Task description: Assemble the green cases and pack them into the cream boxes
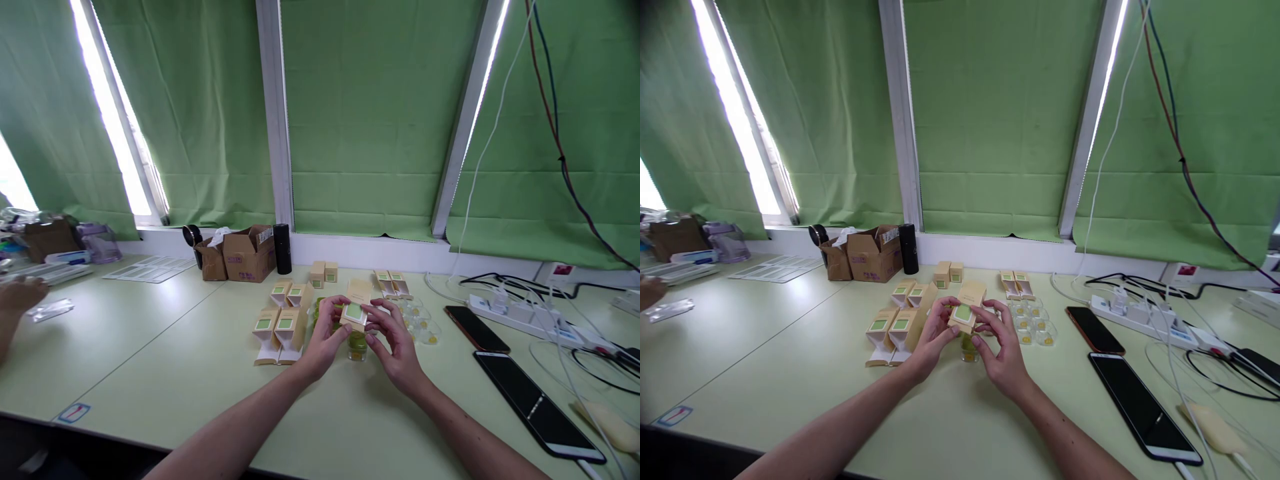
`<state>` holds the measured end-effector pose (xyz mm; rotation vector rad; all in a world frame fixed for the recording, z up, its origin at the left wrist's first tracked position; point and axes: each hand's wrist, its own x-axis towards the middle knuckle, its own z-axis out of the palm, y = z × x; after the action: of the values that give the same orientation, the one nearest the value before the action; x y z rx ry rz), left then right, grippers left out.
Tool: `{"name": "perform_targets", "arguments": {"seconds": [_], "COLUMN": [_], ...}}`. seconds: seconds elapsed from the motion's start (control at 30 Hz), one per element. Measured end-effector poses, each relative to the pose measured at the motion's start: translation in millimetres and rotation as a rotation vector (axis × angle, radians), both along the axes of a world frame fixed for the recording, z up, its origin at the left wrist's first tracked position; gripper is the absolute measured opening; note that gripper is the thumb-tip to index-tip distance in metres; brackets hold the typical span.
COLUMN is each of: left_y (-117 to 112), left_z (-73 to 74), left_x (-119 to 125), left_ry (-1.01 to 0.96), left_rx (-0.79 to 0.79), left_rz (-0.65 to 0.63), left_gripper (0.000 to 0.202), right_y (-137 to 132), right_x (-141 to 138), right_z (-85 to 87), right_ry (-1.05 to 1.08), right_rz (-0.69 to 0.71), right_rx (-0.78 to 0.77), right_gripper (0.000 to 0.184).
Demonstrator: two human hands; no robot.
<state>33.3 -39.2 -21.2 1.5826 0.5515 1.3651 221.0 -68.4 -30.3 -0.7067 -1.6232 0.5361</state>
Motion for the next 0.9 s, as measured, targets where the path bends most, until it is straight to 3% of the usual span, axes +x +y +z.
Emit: {"name": "perform_targets", "arguments": {"seconds": [0.33,0.67,0.9], "left_y": [-3.7,2.1,2.8], "left_z": [1.3,-3.1,-3.8], "left_x": [0.7,2.8,1.9], "left_ry": [0.056,0.162,0.152], "left_rx": [0.03,0.185,0.195], "left_rz": [0.038,0.122,0.096], "left_gripper": [0.047,0.042,0.046], "right_y": [0.2,2.1,3.3], "right_x": [-1.0,-1.3,-0.8], "right_z": [0.9,1.5,0.2], "right_ry": [0.009,0.05,0.055], "right_rz": [-0.042,-0.072,-0.061], "right_rx": [0.003,-0.023,-0.015], "right_gripper": [0.042,0.038,0.037]}}
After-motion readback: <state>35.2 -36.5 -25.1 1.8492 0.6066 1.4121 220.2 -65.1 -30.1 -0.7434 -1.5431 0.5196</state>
